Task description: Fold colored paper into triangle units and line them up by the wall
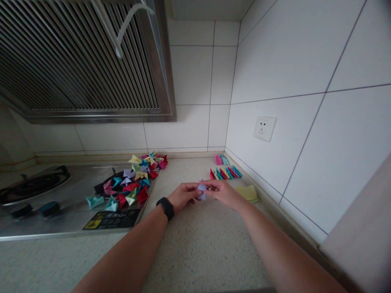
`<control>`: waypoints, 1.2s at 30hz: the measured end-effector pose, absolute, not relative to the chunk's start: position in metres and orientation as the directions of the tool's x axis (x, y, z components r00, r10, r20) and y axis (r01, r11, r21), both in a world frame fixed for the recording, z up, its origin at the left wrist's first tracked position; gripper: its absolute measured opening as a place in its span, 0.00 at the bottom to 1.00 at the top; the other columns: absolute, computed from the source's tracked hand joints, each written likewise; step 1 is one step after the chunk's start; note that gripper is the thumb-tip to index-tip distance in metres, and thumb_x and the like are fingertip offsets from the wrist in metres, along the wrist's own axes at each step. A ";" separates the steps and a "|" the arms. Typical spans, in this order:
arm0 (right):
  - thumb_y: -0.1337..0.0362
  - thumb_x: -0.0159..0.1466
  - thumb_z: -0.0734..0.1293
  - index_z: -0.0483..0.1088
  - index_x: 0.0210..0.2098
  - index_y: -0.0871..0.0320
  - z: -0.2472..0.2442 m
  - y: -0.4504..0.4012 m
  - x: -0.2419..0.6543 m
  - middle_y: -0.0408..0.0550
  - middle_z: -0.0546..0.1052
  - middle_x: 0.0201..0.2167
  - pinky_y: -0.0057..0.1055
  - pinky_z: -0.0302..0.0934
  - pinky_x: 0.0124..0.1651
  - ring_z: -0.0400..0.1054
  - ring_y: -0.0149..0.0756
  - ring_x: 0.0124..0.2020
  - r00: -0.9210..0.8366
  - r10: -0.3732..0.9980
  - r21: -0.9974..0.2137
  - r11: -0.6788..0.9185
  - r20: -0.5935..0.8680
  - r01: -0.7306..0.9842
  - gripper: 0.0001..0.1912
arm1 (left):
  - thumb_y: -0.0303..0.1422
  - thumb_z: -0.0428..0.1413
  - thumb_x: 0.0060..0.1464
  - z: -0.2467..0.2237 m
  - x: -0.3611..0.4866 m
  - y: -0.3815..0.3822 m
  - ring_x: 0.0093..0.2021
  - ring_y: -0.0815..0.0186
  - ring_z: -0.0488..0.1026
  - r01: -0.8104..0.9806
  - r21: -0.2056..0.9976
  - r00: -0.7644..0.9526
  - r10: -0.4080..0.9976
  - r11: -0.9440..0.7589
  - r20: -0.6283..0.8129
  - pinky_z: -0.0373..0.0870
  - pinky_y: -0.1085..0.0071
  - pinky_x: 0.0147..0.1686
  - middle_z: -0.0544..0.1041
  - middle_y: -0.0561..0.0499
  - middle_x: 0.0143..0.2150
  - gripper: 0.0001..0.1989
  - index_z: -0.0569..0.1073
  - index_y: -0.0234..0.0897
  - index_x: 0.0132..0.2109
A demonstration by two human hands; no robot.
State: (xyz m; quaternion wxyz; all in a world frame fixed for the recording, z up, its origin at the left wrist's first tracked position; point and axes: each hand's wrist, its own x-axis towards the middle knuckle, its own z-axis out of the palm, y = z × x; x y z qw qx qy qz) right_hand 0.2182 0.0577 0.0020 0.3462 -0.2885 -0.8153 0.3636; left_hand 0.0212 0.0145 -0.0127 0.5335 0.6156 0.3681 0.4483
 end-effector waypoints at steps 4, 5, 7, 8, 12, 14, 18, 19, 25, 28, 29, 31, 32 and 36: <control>0.62 0.58 0.67 0.70 0.52 0.51 -0.001 0.060 0.219 0.46 0.77 0.39 0.31 0.60 0.40 0.65 0.33 0.34 -0.597 0.721 -0.775 0.583 0.352 0.246 0.21 | 0.42 0.61 0.47 -0.012 0.021 0.014 0.31 0.69 0.70 -0.022 0.986 0.341 0.926 -0.164 0.161 0.63 0.77 0.25 0.75 0.47 0.34 0.20 0.76 0.34 0.44; 0.62 0.58 0.67 0.69 0.53 0.51 -0.001 0.061 0.220 0.46 0.76 0.40 0.32 0.60 0.41 0.66 0.34 0.35 -0.603 0.716 -0.771 0.586 0.351 0.247 0.22 | 0.43 0.61 0.47 -0.012 0.021 0.014 0.30 0.69 0.70 -0.021 0.986 0.345 0.924 -0.165 0.162 0.62 0.78 0.25 0.75 0.47 0.34 0.20 0.76 0.34 0.44; 0.61 0.58 0.67 0.68 0.54 0.51 -0.003 0.063 0.220 0.46 0.76 0.41 0.33 0.60 0.43 0.66 0.35 0.37 -0.612 0.710 -0.770 0.589 0.350 0.243 0.23 | 0.43 0.61 0.47 -0.012 0.022 0.014 0.30 0.70 0.70 -0.019 0.985 0.355 0.920 -0.169 0.165 0.63 0.78 0.25 0.75 0.48 0.34 0.21 0.76 0.34 0.45; 0.61 0.58 0.67 0.67 0.54 0.51 -0.003 0.063 0.220 0.46 0.76 0.41 0.34 0.60 0.43 0.66 0.36 0.38 -0.615 0.707 -0.772 0.589 0.349 0.239 0.24 | 0.43 0.61 0.47 -0.012 0.022 0.014 0.30 0.70 0.70 -0.018 0.985 0.361 0.918 -0.170 0.165 0.63 0.78 0.25 0.75 0.48 0.34 0.21 0.75 0.34 0.45; 0.62 0.58 0.67 0.66 0.56 0.51 -0.001 0.062 0.220 0.46 0.75 0.41 0.35 0.60 0.45 0.66 0.36 0.39 -0.621 0.703 -0.782 0.583 0.348 0.221 0.25 | 0.44 0.60 0.48 -0.013 0.022 0.014 0.30 0.70 0.70 -0.006 0.984 0.361 0.918 -0.176 0.166 0.63 0.78 0.25 0.74 0.47 0.34 0.23 0.74 0.34 0.47; 0.62 0.58 0.67 0.66 0.56 0.51 0.000 0.060 0.220 0.46 0.75 0.40 0.34 0.61 0.44 0.66 0.35 0.38 -0.626 0.702 -0.789 0.575 0.340 0.216 0.25 | 0.44 0.60 0.48 -0.014 0.022 0.015 0.29 0.70 0.70 -0.007 0.984 0.361 0.918 -0.177 0.167 0.64 0.78 0.24 0.74 0.48 0.34 0.23 0.73 0.34 0.48; 0.63 0.58 0.67 0.65 0.57 0.52 0.003 0.058 0.220 0.44 0.73 0.36 0.29 0.60 0.38 0.63 0.31 0.33 -0.638 0.705 -0.814 0.544 0.310 0.206 0.26 | 0.43 0.60 0.47 -0.017 0.022 0.017 0.28 0.70 0.70 -0.005 0.984 0.381 0.909 -0.179 0.167 0.64 0.77 0.24 0.73 0.49 0.32 0.24 0.72 0.35 0.49; 0.63 0.59 0.67 0.64 0.57 0.51 0.003 0.057 0.220 0.44 0.72 0.35 0.28 0.60 0.37 0.63 0.30 0.32 -0.640 0.705 -0.819 0.537 0.305 0.202 0.26 | 0.43 0.60 0.47 -0.017 0.022 0.018 0.28 0.70 0.70 -0.003 0.983 0.383 0.908 -0.183 0.170 0.64 0.76 0.24 0.73 0.49 0.32 0.24 0.72 0.34 0.49; 0.64 0.58 0.68 0.65 0.56 0.51 0.000 0.058 0.220 0.44 0.72 0.36 0.29 0.60 0.39 0.64 0.31 0.34 -0.636 0.701 -0.823 0.540 0.322 0.179 0.26 | 0.42 0.60 0.49 -0.017 0.022 0.017 0.28 0.70 0.71 0.000 0.983 0.385 0.907 -0.186 0.172 0.64 0.77 0.24 0.74 0.48 0.33 0.22 0.71 0.34 0.48; 0.63 0.58 0.67 0.66 0.55 0.51 -0.002 0.060 0.219 0.44 0.73 0.36 0.30 0.60 0.41 0.64 0.32 0.35 -0.628 0.702 -0.811 0.555 0.336 0.186 0.25 | 0.42 0.59 0.49 -0.016 0.022 0.017 0.27 0.71 0.71 0.016 0.986 0.373 0.916 -0.165 0.147 0.62 0.79 0.21 0.73 0.49 0.33 0.21 0.72 0.34 0.47; 0.63 0.58 0.67 0.66 0.56 0.51 -0.002 0.061 0.219 0.44 0.73 0.35 0.29 0.60 0.40 0.64 0.31 0.34 -0.626 0.703 -0.809 0.557 0.338 0.189 0.25 | 0.42 0.59 0.49 -0.016 0.022 0.017 0.26 0.72 0.71 0.020 0.987 0.362 0.921 -0.160 0.143 0.62 0.80 0.20 0.73 0.49 0.33 0.21 0.72 0.34 0.47; 0.63 0.59 0.67 0.63 0.57 0.51 -0.002 0.061 0.219 0.43 0.72 0.33 0.28 0.59 0.37 0.63 0.30 0.31 -0.621 0.705 -0.811 0.555 0.342 0.184 0.27 | 0.42 0.58 0.49 -0.017 0.022 0.018 0.25 0.72 0.70 0.017 0.988 0.343 0.929 -0.156 0.141 0.61 0.81 0.19 0.73 0.49 0.34 0.19 0.72 0.34 0.45; 0.63 0.59 0.67 0.62 0.59 0.52 -0.002 0.061 0.219 0.43 0.71 0.32 0.27 0.59 0.35 0.63 0.30 0.31 -0.617 0.707 -0.816 0.552 0.347 0.172 0.28 | 0.42 0.58 0.49 -0.017 0.022 0.019 0.25 0.72 0.70 0.015 0.988 0.338 0.930 -0.155 0.141 0.61 0.81 0.18 0.73 0.48 0.34 0.18 0.72 0.34 0.43; 0.63 0.58 0.68 0.56 0.61 0.54 -0.002 0.061 0.220 0.43 0.72 0.31 0.26 0.59 0.34 0.66 0.30 0.31 -0.568 0.730 -0.834 0.536 0.380 0.130 0.33 | 0.42 0.58 0.49 -0.018 0.024 0.019 0.28 0.70 0.71 0.018 0.987 0.323 0.935 -0.161 0.147 0.63 0.80 0.19 0.74 0.47 0.36 0.17 0.71 0.33 0.40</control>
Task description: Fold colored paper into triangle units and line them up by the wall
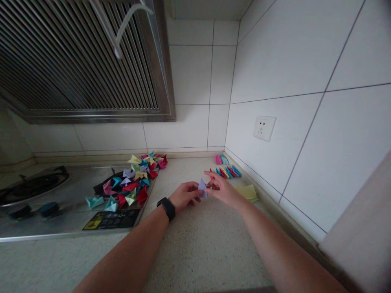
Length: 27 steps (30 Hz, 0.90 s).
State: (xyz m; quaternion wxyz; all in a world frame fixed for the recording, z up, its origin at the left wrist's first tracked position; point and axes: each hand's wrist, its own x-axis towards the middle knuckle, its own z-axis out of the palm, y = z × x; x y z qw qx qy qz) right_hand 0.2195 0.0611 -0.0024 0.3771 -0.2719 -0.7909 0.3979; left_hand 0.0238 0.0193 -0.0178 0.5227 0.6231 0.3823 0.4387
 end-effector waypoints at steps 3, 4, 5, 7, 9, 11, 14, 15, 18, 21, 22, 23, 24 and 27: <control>0.62 0.57 0.68 0.63 0.53 0.58 -0.003 0.063 0.219 0.46 0.73 0.32 0.27 0.60 0.35 0.67 0.32 0.32 -0.551 0.746 -0.826 0.539 0.375 0.168 0.25 | 0.43 0.57 0.50 -0.017 0.025 0.019 0.30 0.69 0.71 0.045 0.983 0.288 0.945 -0.176 0.156 0.64 0.79 0.20 0.73 0.47 0.36 0.17 0.71 0.34 0.40; 0.62 0.57 0.68 0.66 0.49 0.58 -0.003 0.063 0.219 0.46 0.73 0.33 0.28 0.60 0.35 0.67 0.32 0.33 -0.552 0.745 -0.815 0.549 0.376 0.186 0.20 | 0.43 0.56 0.51 -0.016 0.025 0.019 0.30 0.69 0.70 0.074 0.979 0.272 0.948 -0.192 0.166 0.64 0.79 0.20 0.73 0.47 0.35 0.17 0.72 0.34 0.40; 0.62 0.57 0.68 0.68 0.44 0.59 -0.003 0.064 0.219 0.46 0.73 0.33 0.28 0.60 0.36 0.67 0.32 0.33 -0.555 0.739 -0.800 0.566 0.383 0.202 0.15 | 0.43 0.56 0.51 -0.015 0.025 0.018 0.29 0.70 0.70 0.115 0.969 0.255 0.949 -0.221 0.186 0.64 0.79 0.20 0.73 0.48 0.34 0.17 0.72 0.34 0.40; 0.63 0.58 0.67 0.70 0.38 0.59 -0.003 0.064 0.219 0.46 0.74 0.33 0.28 0.60 0.37 0.67 0.32 0.33 -0.562 0.720 -0.763 0.606 0.407 0.223 0.09 | 0.43 0.57 0.50 -0.012 0.023 0.018 0.29 0.70 0.68 0.218 0.929 0.221 0.942 -0.298 0.251 0.64 0.79 0.21 0.73 0.48 0.33 0.17 0.74 0.33 0.39; 0.63 0.58 0.66 0.70 0.35 0.59 -0.002 0.064 0.218 0.45 0.74 0.32 0.28 0.59 0.37 0.66 0.32 0.33 -0.565 0.708 -0.736 0.633 0.423 0.242 0.07 | 0.43 0.58 0.49 -0.009 0.021 0.018 0.28 0.71 0.66 0.296 0.887 0.179 0.933 -0.354 0.312 0.63 0.79 0.20 0.73 0.48 0.33 0.17 0.75 0.34 0.41; 0.63 0.58 0.66 0.71 0.35 0.59 -0.003 0.063 0.218 0.44 0.74 0.31 0.27 0.58 0.35 0.66 0.32 0.31 -0.569 0.708 -0.725 0.637 0.418 0.261 0.07 | 0.42 0.58 0.49 -0.009 0.018 0.019 0.26 0.72 0.65 0.317 0.876 0.135 0.932 -0.363 0.338 0.62 0.79 0.20 0.74 0.49 0.33 0.17 0.75 0.35 0.42; 0.63 0.58 0.66 0.71 0.36 0.58 -0.005 0.063 0.218 0.44 0.73 0.29 0.26 0.57 0.32 0.65 0.31 0.28 -0.576 0.716 -0.725 0.627 0.394 0.284 0.08 | 0.41 0.58 0.49 -0.011 0.017 0.021 0.24 0.73 0.64 0.300 0.884 0.114 0.934 -0.358 0.339 0.61 0.79 0.19 0.73 0.51 0.29 0.15 0.75 0.33 0.39; 0.62 0.58 0.66 0.71 0.37 0.58 -0.005 0.063 0.218 0.44 0.73 0.29 0.26 0.57 0.31 0.65 0.31 0.28 -0.579 0.717 -0.726 0.625 0.388 0.287 0.08 | 0.41 0.58 0.49 -0.012 0.017 0.022 0.23 0.73 0.64 0.288 0.888 0.117 0.933 -0.359 0.340 0.61 0.79 0.20 0.73 0.51 0.28 0.14 0.74 0.33 0.38; 0.62 0.58 0.66 0.71 0.37 0.58 -0.007 0.063 0.217 0.44 0.74 0.29 0.27 0.58 0.33 0.66 0.32 0.30 -0.590 0.713 -0.736 0.619 0.380 0.274 0.08 | 0.40 0.58 0.49 -0.014 0.017 0.023 0.23 0.74 0.64 0.240 0.901 0.118 0.932 -0.362 0.343 0.60 0.79 0.19 0.72 0.52 0.27 0.14 0.73 0.32 0.37; 0.62 0.58 0.66 0.71 0.35 0.59 -0.008 0.064 0.216 0.44 0.75 0.30 0.28 0.59 0.35 0.67 0.33 0.32 -0.608 0.704 -0.751 0.610 0.368 0.252 0.07 | 0.41 0.58 0.49 -0.015 0.017 0.024 0.22 0.74 0.64 0.199 0.911 0.111 0.932 -0.361 0.345 0.60 0.79 0.18 0.70 0.53 0.26 0.15 0.71 0.32 0.37; 0.62 0.59 0.66 0.71 0.34 0.59 -0.008 0.064 0.216 0.45 0.75 0.31 0.28 0.59 0.36 0.68 0.33 0.32 -0.613 0.702 -0.756 0.607 0.364 0.246 0.07 | 0.41 0.58 0.49 -0.015 0.017 0.024 0.22 0.74 0.64 0.190 0.914 0.114 0.933 -0.358 0.342 0.59 0.80 0.18 0.70 0.54 0.26 0.15 0.71 0.33 0.37; 0.63 0.59 0.65 0.71 0.34 0.59 -0.008 0.064 0.216 0.45 0.75 0.31 0.28 0.59 0.36 0.68 0.33 0.33 -0.617 0.700 -0.760 0.604 0.360 0.242 0.07 | 0.41 0.58 0.49 -0.015 0.018 0.024 0.22 0.75 0.64 0.184 0.917 0.120 0.934 -0.354 0.336 0.59 0.80 0.18 0.70 0.54 0.26 0.15 0.70 0.33 0.37; 0.63 0.59 0.65 0.71 0.34 0.59 -0.008 0.065 0.216 0.45 0.75 0.31 0.28 0.60 0.36 0.68 0.33 0.33 -0.618 0.701 -0.761 0.602 0.357 0.242 0.07 | 0.41 0.58 0.49 -0.016 0.018 0.025 0.22 0.74 0.64 0.181 0.920 0.130 0.936 -0.348 0.328 0.59 0.80 0.18 0.69 0.54 0.26 0.14 0.69 0.33 0.37; 0.62 0.60 0.65 0.71 0.35 0.59 -0.007 0.065 0.217 0.45 0.74 0.30 0.28 0.60 0.36 0.68 0.33 0.32 -0.593 0.712 -0.753 0.608 0.376 0.252 0.07 | 0.40 0.58 0.49 -0.018 0.020 0.024 0.22 0.74 0.64 0.186 0.924 0.166 0.938 -0.334 0.306 0.60 0.80 0.17 0.68 0.55 0.25 0.14 0.67 0.34 0.37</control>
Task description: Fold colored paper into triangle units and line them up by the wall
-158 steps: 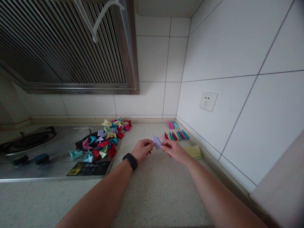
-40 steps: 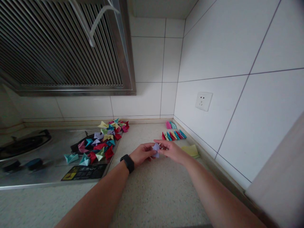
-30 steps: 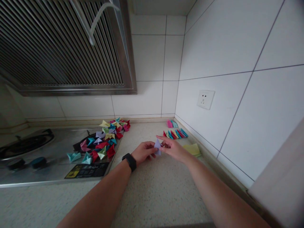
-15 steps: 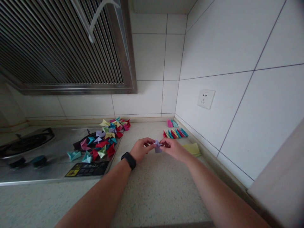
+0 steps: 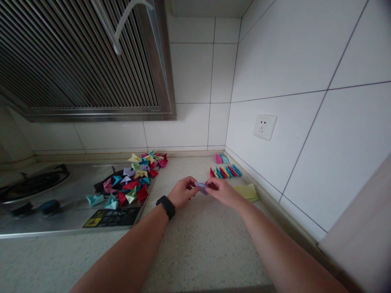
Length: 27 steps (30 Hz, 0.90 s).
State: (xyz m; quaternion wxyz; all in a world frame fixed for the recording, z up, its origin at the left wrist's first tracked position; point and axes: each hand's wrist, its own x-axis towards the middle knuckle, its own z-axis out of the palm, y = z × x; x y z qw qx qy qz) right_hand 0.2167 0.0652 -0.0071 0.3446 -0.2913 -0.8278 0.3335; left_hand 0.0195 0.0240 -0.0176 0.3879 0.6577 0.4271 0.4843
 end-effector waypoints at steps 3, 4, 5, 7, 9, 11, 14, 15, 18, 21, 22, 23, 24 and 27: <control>0.62 0.59 0.65 0.71 0.35 0.59 -0.005 0.064 0.217 0.44 0.74 0.30 0.28 0.61 0.35 0.67 0.32 0.32 -0.573 0.710 -0.742 0.624 0.409 0.245 0.07 | 0.40 0.58 0.49 -0.019 0.021 0.022 0.23 0.73 0.65 0.204 0.918 0.212 0.931 -0.340 0.298 0.62 0.80 0.18 0.68 0.55 0.25 0.14 0.66 0.35 0.37; 0.62 0.59 0.65 0.71 0.35 0.59 -0.005 0.064 0.217 0.44 0.74 0.30 0.27 0.61 0.34 0.67 0.32 0.31 -0.574 0.708 -0.743 0.626 0.411 0.239 0.07 | 0.40 0.58 0.50 -0.019 0.022 0.021 0.23 0.73 0.65 0.211 0.916 0.221 0.930 -0.340 0.294 0.62 0.79 0.19 0.69 0.55 0.26 0.15 0.65 0.35 0.37; 0.62 0.59 0.65 0.71 0.35 0.59 -0.005 0.063 0.216 0.45 0.74 0.30 0.27 0.61 0.33 0.67 0.32 0.31 -0.578 0.707 -0.747 0.623 0.408 0.234 0.07 | 0.41 0.58 0.50 -0.019 0.022 0.020 0.23 0.73 0.65 0.219 0.916 0.224 0.931 -0.337 0.289 0.63 0.79 0.19 0.69 0.54 0.26 0.15 0.65 0.35 0.38; 0.62 0.59 0.65 0.71 0.35 0.59 -0.005 0.061 0.216 0.45 0.74 0.31 0.27 0.62 0.31 0.67 0.31 0.29 -0.587 0.708 -0.761 0.609 0.393 0.224 0.08 | 0.42 0.58 0.49 -0.019 0.023 0.018 0.23 0.74 0.65 0.252 0.909 0.207 0.936 -0.331 0.284 0.62 0.80 0.18 0.69 0.54 0.27 0.16 0.65 0.35 0.38; 0.61 0.59 0.65 0.71 0.36 0.59 -0.005 0.060 0.216 0.45 0.74 0.31 0.26 0.62 0.30 0.67 0.31 0.29 -0.604 0.703 -0.776 0.595 0.376 0.210 0.08 | 0.43 0.60 0.47 -0.017 0.023 0.017 0.24 0.73 0.65 0.296 0.891 0.184 0.936 -0.345 0.301 0.61 0.80 0.19 0.71 0.52 0.30 0.19 0.66 0.35 0.40; 0.61 0.59 0.65 0.71 0.36 0.59 -0.005 0.060 0.216 0.45 0.74 0.31 0.27 0.63 0.31 0.68 0.31 0.29 -0.613 0.697 -0.780 0.593 0.373 0.201 0.09 | 0.42 0.61 0.45 -0.016 0.024 0.017 0.29 0.71 0.68 0.321 0.868 0.177 0.924 -0.379 0.338 0.62 0.80 0.20 0.72 0.50 0.34 0.21 0.67 0.35 0.42; 0.61 0.58 0.67 0.71 0.35 0.59 -0.007 0.061 0.216 0.45 0.74 0.31 0.28 0.64 0.34 0.68 0.32 0.30 -0.584 0.711 -0.776 0.596 0.391 0.206 0.09 | 0.42 0.59 0.49 -0.015 0.024 0.018 0.30 0.70 0.69 0.335 0.855 0.200 0.916 -0.396 0.347 0.64 0.79 0.23 0.73 0.50 0.33 0.17 0.71 0.35 0.41; 0.61 0.57 0.67 0.70 0.35 0.59 -0.007 0.063 0.216 0.45 0.74 0.30 0.28 0.64 0.35 0.68 0.32 0.31 -0.564 0.723 -0.779 0.592 0.399 0.207 0.09 | 0.43 0.57 0.50 -0.015 0.023 0.018 0.28 0.71 0.68 0.340 0.858 0.207 0.920 -0.386 0.332 0.63 0.78 0.23 0.73 0.51 0.30 0.16 0.71 0.34 0.39; 0.60 0.55 0.69 0.68 0.36 0.59 -0.007 0.066 0.217 0.44 0.73 0.29 0.29 0.64 0.34 0.69 0.32 0.30 -0.512 0.760 -0.815 0.551 0.401 0.180 0.12 | 0.43 0.56 0.51 -0.014 0.023 0.018 0.24 0.73 0.66 0.323 0.883 0.199 0.936 -0.342 0.289 0.62 0.79 0.21 0.70 0.53 0.25 0.15 0.71 0.33 0.36; 0.59 0.56 0.68 0.67 0.36 0.59 -0.005 0.067 0.216 0.44 0.73 0.30 0.30 0.65 0.35 0.70 0.33 0.31 -0.521 0.766 -0.854 0.505 0.377 0.126 0.12 | 0.43 0.57 0.50 -0.013 0.024 0.017 0.25 0.72 0.67 0.260 0.909 0.200 0.939 -0.325 0.279 0.62 0.79 0.20 0.71 0.52 0.27 0.16 0.70 0.33 0.38; 0.59 0.56 0.68 0.68 0.35 0.59 -0.004 0.066 0.216 0.44 0.73 0.30 0.31 0.65 0.36 0.70 0.33 0.31 -0.529 0.764 -0.858 0.500 0.370 0.120 0.11 | 0.43 0.57 0.51 -0.012 0.025 0.016 0.26 0.71 0.68 0.243 0.914 0.209 0.937 -0.326 0.278 0.62 0.79 0.20 0.72 0.51 0.29 0.17 0.70 0.33 0.40; 0.59 0.56 0.68 0.68 0.35 0.59 -0.003 0.065 0.216 0.44 0.73 0.30 0.31 0.65 0.36 0.70 0.33 0.31 -0.533 0.762 -0.858 0.499 0.368 0.121 0.11 | 0.43 0.56 0.51 -0.012 0.025 0.015 0.27 0.71 0.69 0.234 0.915 0.218 0.935 -0.328 0.279 0.62 0.79 0.20 0.72 0.51 0.30 0.17 0.71 0.33 0.41; 0.59 0.56 0.68 0.68 0.35 0.59 -0.003 0.065 0.216 0.44 0.73 0.30 0.31 0.65 0.37 0.70 0.33 0.31 -0.532 0.763 -0.857 0.500 0.368 0.124 0.11 | 0.43 0.56 0.51 -0.011 0.026 0.015 0.27 0.71 0.69 0.231 0.915 0.223 0.934 -0.330 0.280 0.62 0.80 0.20 0.72 0.50 0.30 0.17 0.71 0.33 0.41; 0.60 0.56 0.69 0.69 0.36 0.60 -0.001 0.062 0.215 0.45 0.74 0.30 0.32 0.65 0.37 0.70 0.33 0.32 -0.538 0.763 -0.873 0.478 0.357 0.099 0.11 | 0.43 0.57 0.51 -0.012 0.026 0.015 0.26 0.72 0.68 0.230 0.916 0.218 0.934 -0.330 0.282 0.61 0.80 0.20 0.72 0.52 0.27 0.16 0.72 0.33 0.40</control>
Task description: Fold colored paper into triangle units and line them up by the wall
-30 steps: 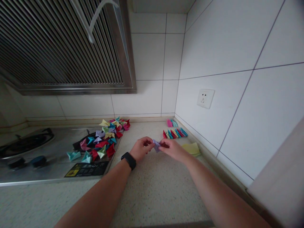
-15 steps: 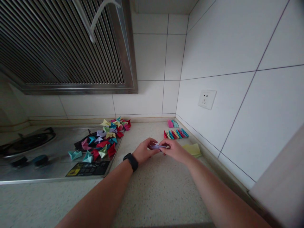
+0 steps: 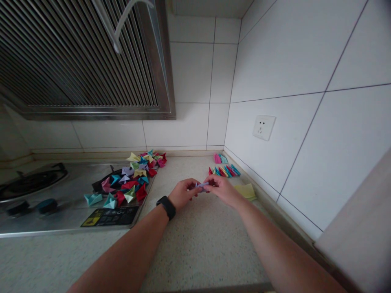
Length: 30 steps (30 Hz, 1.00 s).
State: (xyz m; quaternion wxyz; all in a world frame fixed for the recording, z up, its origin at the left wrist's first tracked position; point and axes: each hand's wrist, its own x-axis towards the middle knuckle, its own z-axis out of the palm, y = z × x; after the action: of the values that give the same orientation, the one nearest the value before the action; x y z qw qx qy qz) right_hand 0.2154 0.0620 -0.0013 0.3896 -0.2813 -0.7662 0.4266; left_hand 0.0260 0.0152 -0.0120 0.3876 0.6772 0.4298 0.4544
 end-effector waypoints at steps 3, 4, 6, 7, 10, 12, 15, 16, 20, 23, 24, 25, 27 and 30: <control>0.59 0.57 0.68 0.69 0.36 0.60 -0.001 0.061 0.215 0.45 0.74 0.31 0.32 0.66 0.37 0.69 0.33 0.32 -0.562 0.766 -0.912 0.407 0.314 0.045 0.12 | 0.43 0.57 0.50 -0.014 0.025 0.017 0.25 0.72 0.68 0.166 0.935 0.214 0.937 -0.314 0.277 0.62 0.79 0.20 0.71 0.52 0.27 0.16 0.72 0.33 0.38; 0.59 0.57 0.68 0.70 0.36 0.60 -0.001 0.060 0.215 0.46 0.73 0.32 0.32 0.67 0.36 0.69 0.32 0.32 -0.564 0.768 -0.921 0.387 0.302 0.035 0.12 | 0.43 0.57 0.50 -0.014 0.025 0.017 0.25 0.72 0.68 0.138 0.942 0.219 0.937 -0.307 0.274 0.62 0.79 0.20 0.71 0.52 0.27 0.16 0.71 0.33 0.38; 0.58 0.57 0.68 0.70 0.35 0.60 -0.001 0.060 0.215 0.46 0.73 0.31 0.31 0.66 0.35 0.69 0.32 0.32 -0.562 0.774 -0.927 0.373 0.290 0.036 0.12 | 0.43 0.58 0.49 -0.015 0.024 0.019 0.26 0.73 0.67 0.103 0.948 0.234 0.934 -0.300 0.270 0.63 0.78 0.21 0.71 0.52 0.28 0.16 0.71 0.33 0.36; 0.57 0.57 0.68 0.71 0.35 0.61 -0.001 0.059 0.215 0.46 0.74 0.31 0.30 0.66 0.35 0.69 0.32 0.31 -0.561 0.776 -0.925 0.378 0.288 0.047 0.12 | 0.43 0.59 0.48 -0.016 0.023 0.019 0.26 0.73 0.66 0.100 0.949 0.240 0.933 -0.300 0.269 0.64 0.78 0.22 0.70 0.52 0.29 0.15 0.71 0.33 0.35; 0.57 0.57 0.68 0.72 0.34 0.61 0.001 0.058 0.215 0.45 0.73 0.29 0.29 0.64 0.33 0.68 0.31 0.29 -0.557 0.778 -0.914 0.399 0.291 0.080 0.13 | 0.43 0.60 0.47 -0.018 0.023 0.022 0.27 0.73 0.65 0.101 0.949 0.254 0.930 -0.297 0.264 0.66 0.77 0.24 0.70 0.52 0.29 0.16 0.71 0.32 0.32; 0.57 0.57 0.68 0.72 0.34 0.62 0.001 0.057 0.215 0.45 0.73 0.29 0.28 0.63 0.32 0.66 0.30 0.28 -0.556 0.777 -0.909 0.407 0.296 0.085 0.13 | 0.43 0.60 0.47 -0.019 0.023 0.023 0.27 0.72 0.66 0.085 0.955 0.263 0.931 -0.284 0.253 0.66 0.76 0.26 0.70 0.52 0.29 0.16 0.71 0.32 0.32; 0.57 0.57 0.68 0.71 0.35 0.61 -0.001 0.059 0.216 0.44 0.73 0.27 0.25 0.58 0.27 0.63 0.27 0.24 -0.544 0.785 -0.900 0.421 0.298 0.115 0.13 | 0.43 0.59 0.47 -0.021 0.023 0.025 0.27 0.72 0.67 0.093 0.963 0.276 0.936 -0.252 0.218 0.65 0.76 0.27 0.72 0.52 0.28 0.17 0.71 0.32 0.34; 0.57 0.57 0.68 0.71 0.35 0.61 -0.002 0.060 0.217 0.44 0.72 0.26 0.24 0.57 0.26 0.62 0.27 0.24 -0.537 0.789 -0.895 0.426 0.297 0.131 0.13 | 0.43 0.59 0.48 -0.022 0.022 0.025 0.26 0.73 0.67 0.113 0.964 0.284 0.938 -0.239 0.199 0.64 0.76 0.26 0.72 0.51 0.28 0.17 0.71 0.32 0.34; 0.57 0.57 0.68 0.71 0.36 0.60 -0.006 0.064 0.218 0.44 0.74 0.27 0.25 0.57 0.27 0.63 0.29 0.25 -0.545 0.784 -0.871 0.457 0.298 0.181 0.12 | 0.44 0.59 0.47 -0.021 0.023 0.023 0.23 0.73 0.65 0.216 0.953 0.300 0.943 -0.211 0.141 0.60 0.77 0.23 0.73 0.51 0.26 0.18 0.73 0.32 0.37; 0.58 0.58 0.67 0.71 0.37 0.59 -0.005 0.063 0.218 0.45 0.74 0.30 0.26 0.59 0.29 0.65 0.30 0.28 -0.571 0.761 -0.854 0.485 0.308 0.186 0.12 | 0.44 0.59 0.47 -0.018 0.024 0.019 0.25 0.72 0.67 0.244 0.943 0.320 0.937 -0.228 0.144 0.60 0.76 0.24 0.75 0.49 0.29 0.19 0.74 0.32 0.38; 0.58 0.58 0.67 0.71 0.37 0.59 -0.005 0.063 0.218 0.46 0.74 0.31 0.26 0.59 0.30 0.66 0.31 0.29 -0.575 0.756 -0.854 0.489 0.312 0.179 0.12 | 0.44 0.58 0.48 -0.016 0.024 0.018 0.26 0.71 0.68 0.244 0.941 0.332 0.932 -0.234 0.145 0.60 0.76 0.25 0.76 0.48 0.31 0.19 0.74 0.32 0.39; 0.58 0.58 0.67 0.70 0.38 0.59 -0.004 0.062 0.218 0.46 0.74 0.31 0.26 0.59 0.30 0.66 0.31 0.29 -0.576 0.755 -0.857 0.486 0.315 0.169 0.13 | 0.44 0.58 0.48 -0.015 0.025 0.017 0.27 0.71 0.69 0.242 0.940 0.341 0.928 -0.239 0.148 0.60 0.76 0.25 0.77 0.47 0.33 0.18 0.75 0.32 0.39; 0.57 0.59 0.66 0.69 0.39 0.59 -0.004 0.061 0.217 0.45 0.74 0.31 0.26 0.59 0.28 0.66 0.31 0.29 -0.568 0.762 -0.870 0.470 0.312 0.152 0.13 | 0.44 0.57 0.50 -0.014 0.025 0.015 0.28 0.71 0.69 0.236 0.940 0.341 0.927 -0.244 0.155 0.60 0.77 0.26 0.77 0.46 0.35 0.18 0.74 0.32 0.39; 0.55 0.60 0.64 0.68 0.36 0.59 -0.004 0.060 0.216 0.43 0.72 0.27 0.25 0.57 0.27 0.64 0.29 0.25 -0.556 0.775 -0.871 0.460 0.300 0.171 0.12 | 0.44 0.56 0.51 -0.013 0.025 0.015 0.27 0.71 0.69 0.222 0.942 0.333 0.928 -0.250 0.168 0.60 0.77 0.25 0.78 0.46 0.34 0.17 0.74 0.32 0.38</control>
State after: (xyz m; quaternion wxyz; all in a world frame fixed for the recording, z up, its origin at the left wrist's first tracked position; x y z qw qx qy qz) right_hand 0.2160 0.0603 -0.0038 0.3590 -0.3048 -0.7754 0.4207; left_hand 0.0249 0.0151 -0.0133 0.4455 0.6842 0.4200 0.3962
